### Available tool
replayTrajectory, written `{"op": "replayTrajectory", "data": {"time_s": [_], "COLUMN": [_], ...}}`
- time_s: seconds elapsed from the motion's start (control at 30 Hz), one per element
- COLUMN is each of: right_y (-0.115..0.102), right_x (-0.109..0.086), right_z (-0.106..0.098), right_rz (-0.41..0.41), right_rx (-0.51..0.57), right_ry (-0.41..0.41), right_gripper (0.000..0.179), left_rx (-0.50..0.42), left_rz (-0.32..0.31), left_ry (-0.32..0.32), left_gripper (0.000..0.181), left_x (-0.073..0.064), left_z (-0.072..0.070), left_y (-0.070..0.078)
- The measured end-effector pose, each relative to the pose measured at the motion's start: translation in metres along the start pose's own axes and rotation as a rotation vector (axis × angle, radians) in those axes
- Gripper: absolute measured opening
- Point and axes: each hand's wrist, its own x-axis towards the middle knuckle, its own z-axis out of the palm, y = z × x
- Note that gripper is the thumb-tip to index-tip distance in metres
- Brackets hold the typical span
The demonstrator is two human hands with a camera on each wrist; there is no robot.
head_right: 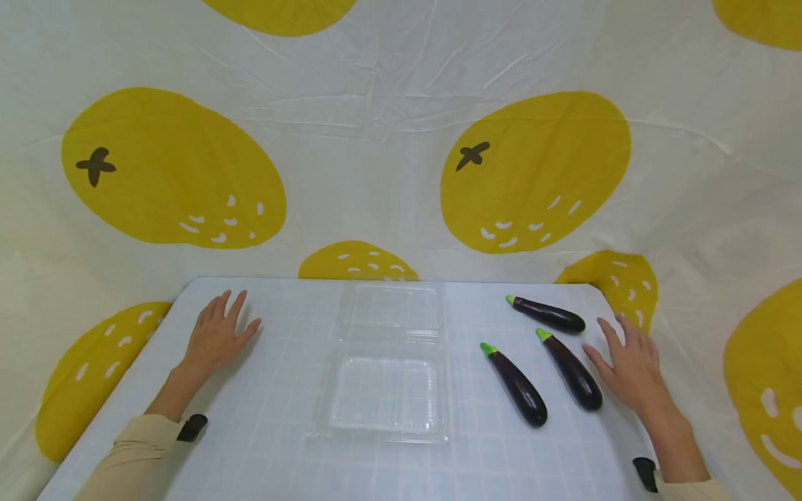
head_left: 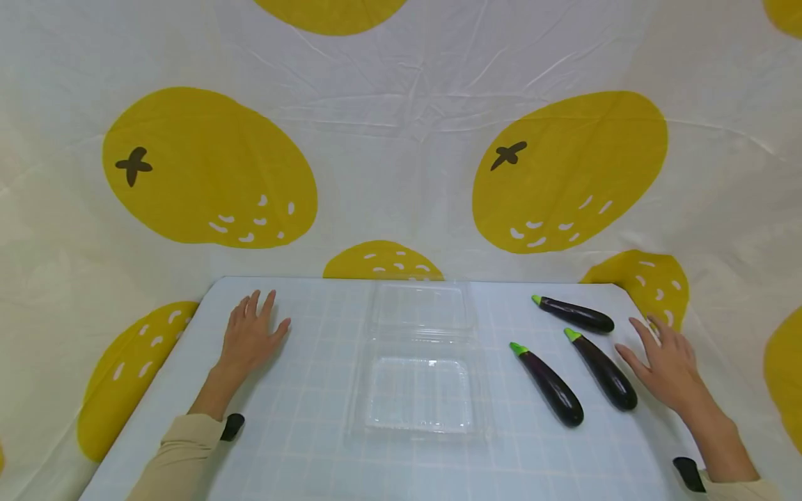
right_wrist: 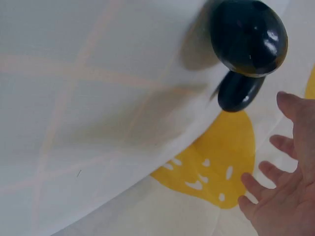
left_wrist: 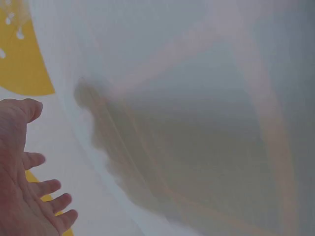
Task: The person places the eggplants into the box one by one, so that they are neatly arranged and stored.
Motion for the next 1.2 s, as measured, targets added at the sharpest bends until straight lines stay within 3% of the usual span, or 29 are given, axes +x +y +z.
{"op": "replayTrajectory", "data": {"time_s": [0.13,0.43,0.9,1.2], "right_y": [-0.008,-0.026,-0.045,-0.056], "right_x": [0.0,-0.001,-0.012,-0.019], "right_z": [-0.001,-0.004,-0.006,-0.006], "right_rz": [-0.029,-0.066,-0.066,-0.126], "right_rx": [0.027,0.074,0.079,0.124], "right_ry": [0.052,0.127,0.092,0.111], "right_gripper": [0.061,0.048,0.048,0.045], "left_rx": [-0.031,-0.101,-0.241,-0.333], "left_rz": [-0.03,-0.108,-0.122,-0.134], "left_ry": [0.018,-0.043,-0.046,-0.079], "left_gripper": [0.06,0.056,0.054,0.056], "left_x": [0.001,0.001,-0.003,-0.002], "left_z": [-0.002,-0.006,-0.003,0.002], "left_y": [0.003,0.015,0.05,0.072]}}
